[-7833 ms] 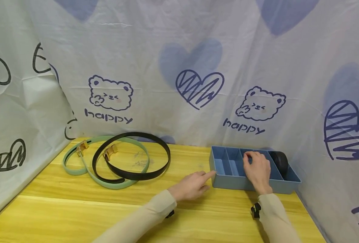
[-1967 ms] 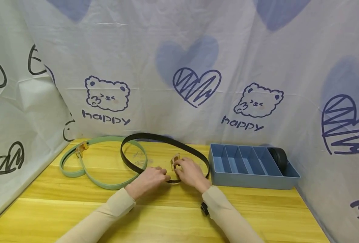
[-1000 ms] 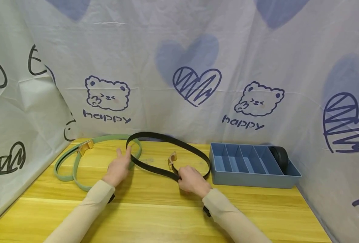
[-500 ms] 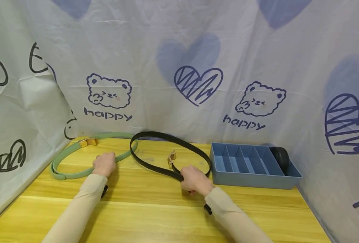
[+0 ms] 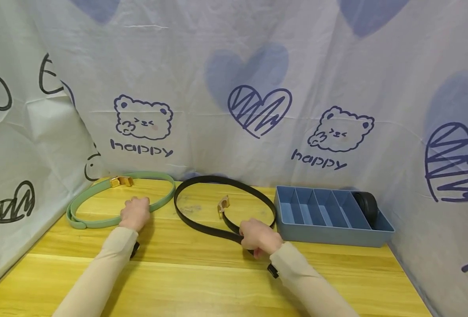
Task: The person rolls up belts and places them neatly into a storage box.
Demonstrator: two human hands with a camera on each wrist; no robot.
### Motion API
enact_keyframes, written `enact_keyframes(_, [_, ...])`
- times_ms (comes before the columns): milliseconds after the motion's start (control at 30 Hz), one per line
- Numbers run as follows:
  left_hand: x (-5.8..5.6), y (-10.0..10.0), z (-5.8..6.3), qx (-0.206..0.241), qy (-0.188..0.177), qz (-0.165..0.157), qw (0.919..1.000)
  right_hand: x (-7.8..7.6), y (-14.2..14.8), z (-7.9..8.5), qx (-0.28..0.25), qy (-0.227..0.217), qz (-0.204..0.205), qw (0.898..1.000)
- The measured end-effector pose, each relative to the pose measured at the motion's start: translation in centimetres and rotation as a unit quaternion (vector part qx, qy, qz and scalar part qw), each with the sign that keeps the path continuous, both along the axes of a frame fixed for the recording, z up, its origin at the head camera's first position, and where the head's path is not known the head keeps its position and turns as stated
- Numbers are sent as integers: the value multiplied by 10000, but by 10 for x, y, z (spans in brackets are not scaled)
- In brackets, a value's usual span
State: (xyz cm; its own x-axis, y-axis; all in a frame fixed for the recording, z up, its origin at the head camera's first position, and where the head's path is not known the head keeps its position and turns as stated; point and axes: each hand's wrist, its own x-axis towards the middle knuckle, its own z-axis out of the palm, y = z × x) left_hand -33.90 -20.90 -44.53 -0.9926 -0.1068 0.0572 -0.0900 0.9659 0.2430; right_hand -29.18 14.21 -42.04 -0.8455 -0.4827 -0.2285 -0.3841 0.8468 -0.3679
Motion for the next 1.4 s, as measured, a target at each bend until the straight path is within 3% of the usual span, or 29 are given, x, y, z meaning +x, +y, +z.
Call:
enact_keyframes(133, [3,21,-1,-102,243,-319,9991,-2,-5,-5,-116,838,591,9947])
enact_keyframes(233, [6,40,-3,-287,630,-795,9944,-3,-9,-9,-147,1370,840,9869])
enact_keyframes(333, [10,60,-2,-613,1216,-1368,9812,-4,-13,-14,-206,1621,836,9830])
enact_keyframes(433, [16,80,0,-845,1709,-2092,9591,-5,-16,-18,-221,1668,721,9831])
enact_keyframes(500, [20,93,2,-734,1629,-2709,9459,-5,-18,-19,-233,1634,614,9844])
enact_keyframes(600, [28,110,4,-268,770,-3598,9295,-4,-21,-19,-284,1493,520,9870])
enact_keyframes(667, [31,115,2,30,224,-3917,9198,-3,-23,-18,-294,1390,525,9885])
enact_keyframes(733, [32,116,0,170,-58,-4078,9129,-3,-24,-19,-298,1346,653,9883])
enact_keyframes(933, [32,117,0,127,102,-4425,8966,-7,-25,-22,-367,1787,1321,9743])
enact_keyframes(1133, [36,121,-1,198,92,-4639,8856,-6,-35,-26,-824,1782,1567,9679])
enact_keyframes(1233, [39,123,0,243,58,-4749,8797,-5,-38,-28,-985,1609,1541,9699])
enact_keyframes(1300, [40,123,1,242,72,-4761,8791,-5,-37,-30,-1025,1526,1485,9717])
enact_keyframes(1400, [40,121,0,94,147,-4587,8884,-6,-37,-30,-1096,1455,1486,9720])
